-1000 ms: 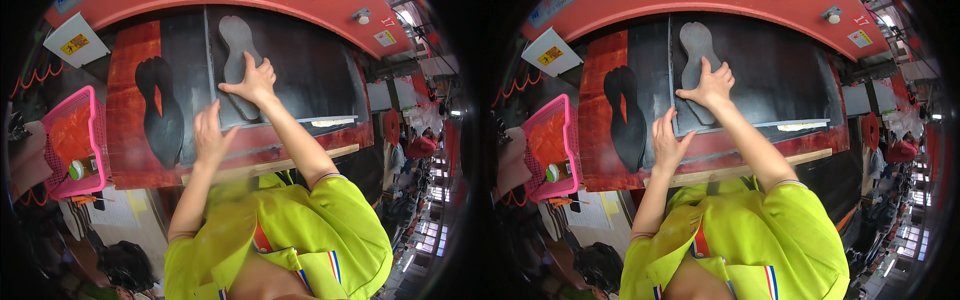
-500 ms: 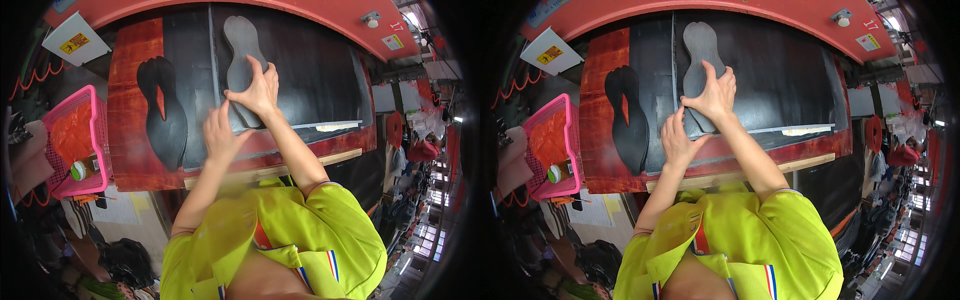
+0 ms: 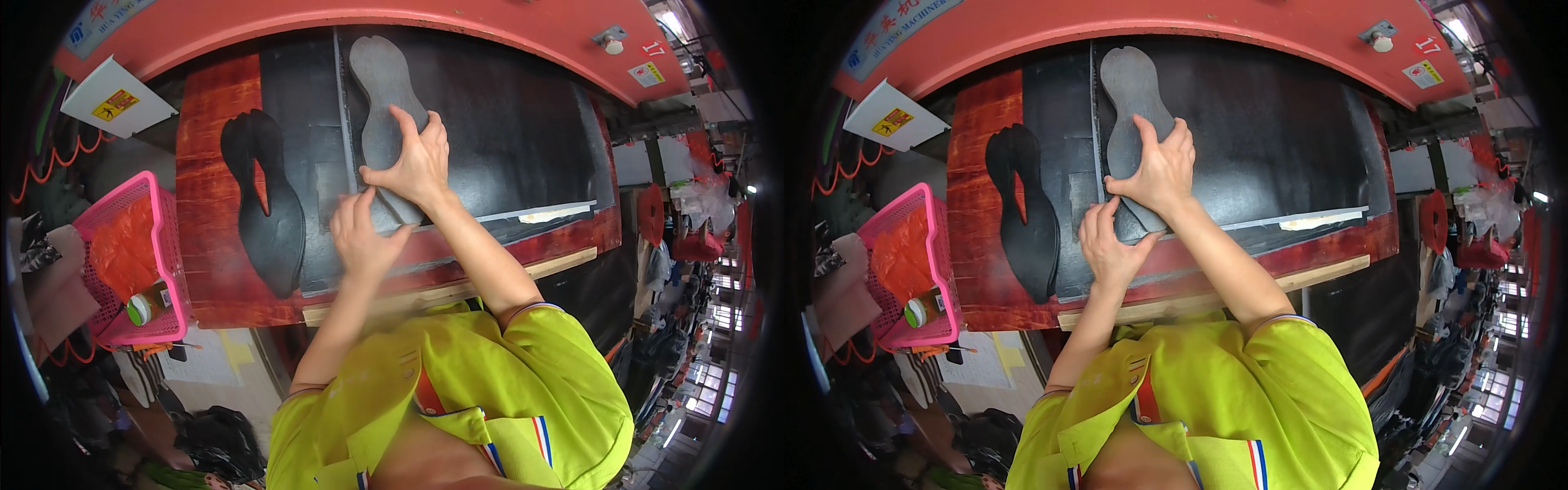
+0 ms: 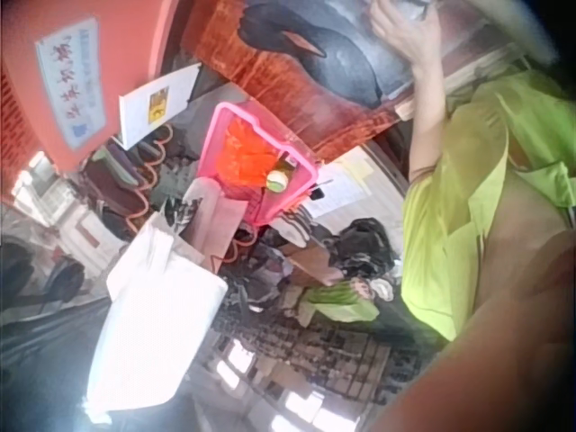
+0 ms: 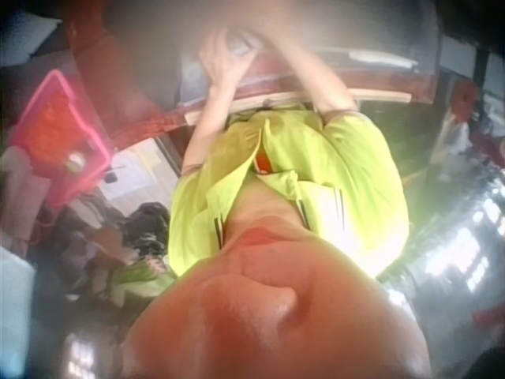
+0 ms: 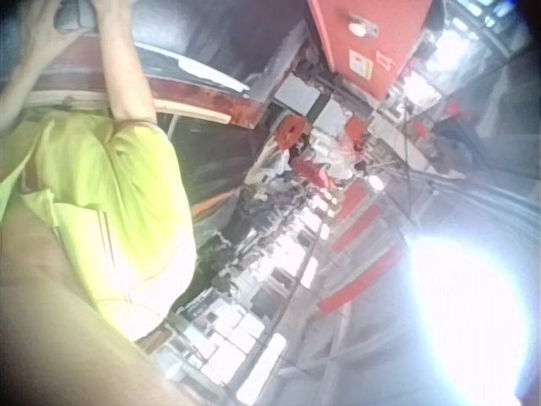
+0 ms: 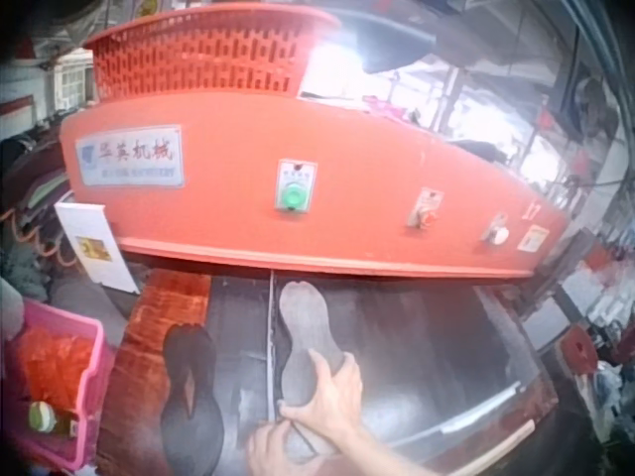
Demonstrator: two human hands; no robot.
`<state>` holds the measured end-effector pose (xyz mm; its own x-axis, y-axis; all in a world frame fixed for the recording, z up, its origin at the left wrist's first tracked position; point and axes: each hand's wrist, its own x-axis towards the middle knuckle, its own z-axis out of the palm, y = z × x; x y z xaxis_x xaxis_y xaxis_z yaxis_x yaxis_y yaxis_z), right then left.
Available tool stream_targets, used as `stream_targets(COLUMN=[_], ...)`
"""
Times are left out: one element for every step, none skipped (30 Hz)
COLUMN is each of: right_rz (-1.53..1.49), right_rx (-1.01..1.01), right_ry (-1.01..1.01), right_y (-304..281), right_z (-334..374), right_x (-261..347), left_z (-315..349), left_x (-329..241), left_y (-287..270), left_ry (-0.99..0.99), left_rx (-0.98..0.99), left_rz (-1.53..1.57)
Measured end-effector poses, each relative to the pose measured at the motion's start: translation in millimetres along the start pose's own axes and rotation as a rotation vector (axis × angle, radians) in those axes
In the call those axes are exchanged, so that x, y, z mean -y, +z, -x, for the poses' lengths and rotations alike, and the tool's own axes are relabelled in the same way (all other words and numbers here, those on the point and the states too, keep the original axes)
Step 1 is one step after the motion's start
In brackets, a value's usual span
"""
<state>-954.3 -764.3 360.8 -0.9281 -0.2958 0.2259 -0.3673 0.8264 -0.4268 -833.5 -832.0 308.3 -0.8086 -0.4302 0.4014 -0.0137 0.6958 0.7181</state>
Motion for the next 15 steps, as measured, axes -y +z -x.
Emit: stream_targets(right_rz=[0.002,0.007,0.012,0.008,0.002,-0.004,-0.051,-0.098,-0.147,-0.125,-0.201,-0.253,-0.282,-0.296,-0.300], right_rx=[0.021,0.051,0.083,0.079,0.074,0.069,0.028,-0.017,-0.077,-0.150,-0.127,-0.126,-0.103,-0.049,0.030], right_ry=[0.005,0.024,0.039,0.028,0.014,0.000,-0.052,-0.104,-0.168,-0.287,-0.345,-0.439,-0.524,-0.575,-0.567], right_y=[1.2,2.3,3.7,5.2,6.7,8.4,8.8,7.0,5.1,0.4,-4.5,-9.7,-16.6,-23.9,-30.2], right_z=[-5.9,-12.6,-19.9,-28.5,-37.7,-46.8,-55.1,-62.7,-72.7,-73.5,-74.3,-72.6,-65.9,-55.8,-44.3], right_x=[-0.4,-1.2,-2.2,-3.6,-5.5,-8.4,-13.7,-22.6,-33.1,-46.0,-60.4,-75.5,-91.1,-105.6,-118.8], left_z=[-4.6,-9.5,-15.2,-22.2,-29.8,-39.1,-49.8,-60.1,-72.4,-85.5,-100.1,-115.3,-134.5,-154.2,-174.9], left_x=[1.2,2.6,4.7,7.2,9.8,12.7,15.6,17.2,19.3,21.0,22.9,23.6,26.2,27.3,27.2], left_y=[2.9,6.1,10.0,14.6,18.8,23.5,27.7,30.8,32.4,32.5,30.9,28.5,23.8,18.5,13.2], left_ry=[-0.020,-0.039,-0.036,-0.034,-0.032,-0.040,-0.046,-0.049,-0.007,0.033,0.086,0.084,0.097,0.128,0.108], left_rx=[0.014,0.028,0.020,0.010,-0.002,0.007,0.015,0.021,0.045,0.069,0.095,0.036,-0.018,-0.075,-0.161], left_rz=[0.007,0.012,0.017,0.019,0.020,0.039,0.058,0.078,0.051,0.025,0.002,0.045,0.092,0.145,0.161])
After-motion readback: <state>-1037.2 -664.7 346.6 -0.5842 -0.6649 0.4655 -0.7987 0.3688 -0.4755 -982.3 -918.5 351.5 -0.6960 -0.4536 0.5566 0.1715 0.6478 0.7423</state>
